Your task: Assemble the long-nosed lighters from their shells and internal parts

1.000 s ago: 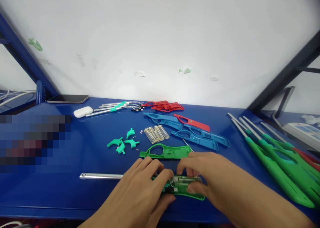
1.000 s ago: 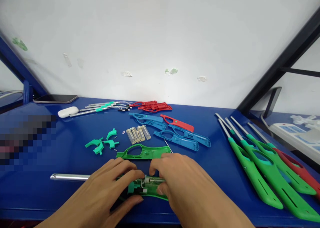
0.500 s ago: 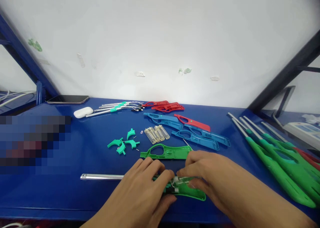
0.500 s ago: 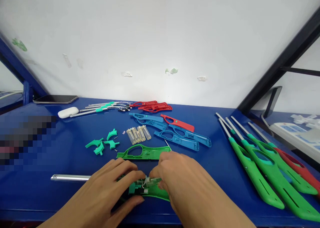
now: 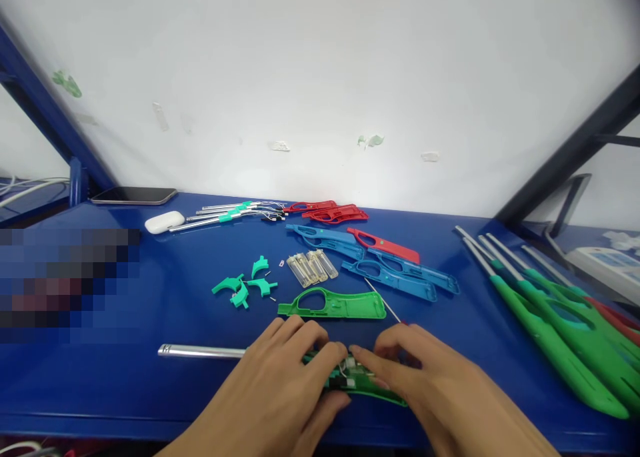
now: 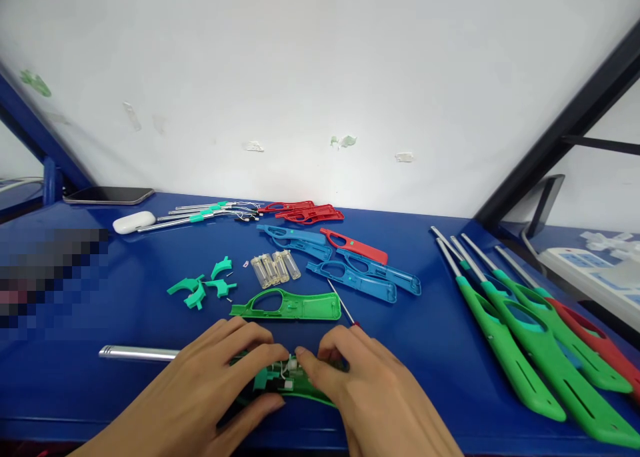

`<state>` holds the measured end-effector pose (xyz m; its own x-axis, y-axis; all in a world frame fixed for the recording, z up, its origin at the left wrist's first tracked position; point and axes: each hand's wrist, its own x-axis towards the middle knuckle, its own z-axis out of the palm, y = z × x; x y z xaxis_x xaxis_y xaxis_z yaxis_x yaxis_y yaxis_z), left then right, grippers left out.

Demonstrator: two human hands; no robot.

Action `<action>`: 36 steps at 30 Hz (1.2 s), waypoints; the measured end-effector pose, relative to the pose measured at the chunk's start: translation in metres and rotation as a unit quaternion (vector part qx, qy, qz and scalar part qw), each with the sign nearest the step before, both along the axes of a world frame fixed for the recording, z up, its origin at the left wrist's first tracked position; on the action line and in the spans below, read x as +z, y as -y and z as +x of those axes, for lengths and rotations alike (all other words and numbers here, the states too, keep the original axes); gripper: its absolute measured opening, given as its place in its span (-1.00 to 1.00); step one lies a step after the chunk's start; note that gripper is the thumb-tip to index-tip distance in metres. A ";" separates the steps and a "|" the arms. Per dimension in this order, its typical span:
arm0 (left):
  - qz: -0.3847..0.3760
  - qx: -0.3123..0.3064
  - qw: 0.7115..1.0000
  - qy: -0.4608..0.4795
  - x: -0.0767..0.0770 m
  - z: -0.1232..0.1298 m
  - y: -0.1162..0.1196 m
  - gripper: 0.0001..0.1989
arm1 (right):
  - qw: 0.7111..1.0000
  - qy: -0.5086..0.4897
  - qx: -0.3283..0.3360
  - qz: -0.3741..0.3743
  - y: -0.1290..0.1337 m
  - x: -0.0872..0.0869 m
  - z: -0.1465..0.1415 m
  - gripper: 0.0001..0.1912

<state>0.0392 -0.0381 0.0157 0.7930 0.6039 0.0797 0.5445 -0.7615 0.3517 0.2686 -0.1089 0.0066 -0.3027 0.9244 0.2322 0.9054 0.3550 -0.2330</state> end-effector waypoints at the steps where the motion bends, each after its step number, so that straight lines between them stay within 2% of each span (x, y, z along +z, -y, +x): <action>1: -0.001 0.001 1.000 0.001 -0.001 0.000 0.001 -0.81 | 1.000 0.000 0.002 0.025 0.002 -0.004 0.001 -0.41; 4: -0.002 0.005 1.000 0.009 -0.002 -0.001 0.001 -0.81 | 0.996 0.002 0.016 0.092 0.003 -0.013 0.002 -0.33; 6: 0.000 0.002 1.000 0.017 -0.003 -0.002 0.000 -0.81 | 0.994 -0.002 0.021 0.108 0.002 -0.014 0.003 -0.34; 19: 0.004 -0.006 0.999 0.049 -0.005 -0.005 0.000 -0.81 | 0.992 0.036 0.044 0.116 0.003 -0.011 0.009 -0.23; 30: -0.009 -0.003 0.999 0.036 -0.006 -0.002 0.000 -0.81 | 0.994 -0.007 0.030 0.103 0.003 -0.012 0.008 -0.21; 36: -0.006 -0.008 1.000 0.026 -0.006 -0.001 -0.001 -0.81 | 0.994 0.010 0.032 0.108 0.003 -0.015 0.009 -0.19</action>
<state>0.0378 -0.0367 0.0096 0.7974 0.5928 0.1132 0.5134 -0.7649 0.3891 0.2775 -0.1124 -0.0082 -0.3652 0.8325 0.4165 0.8830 0.4515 -0.1281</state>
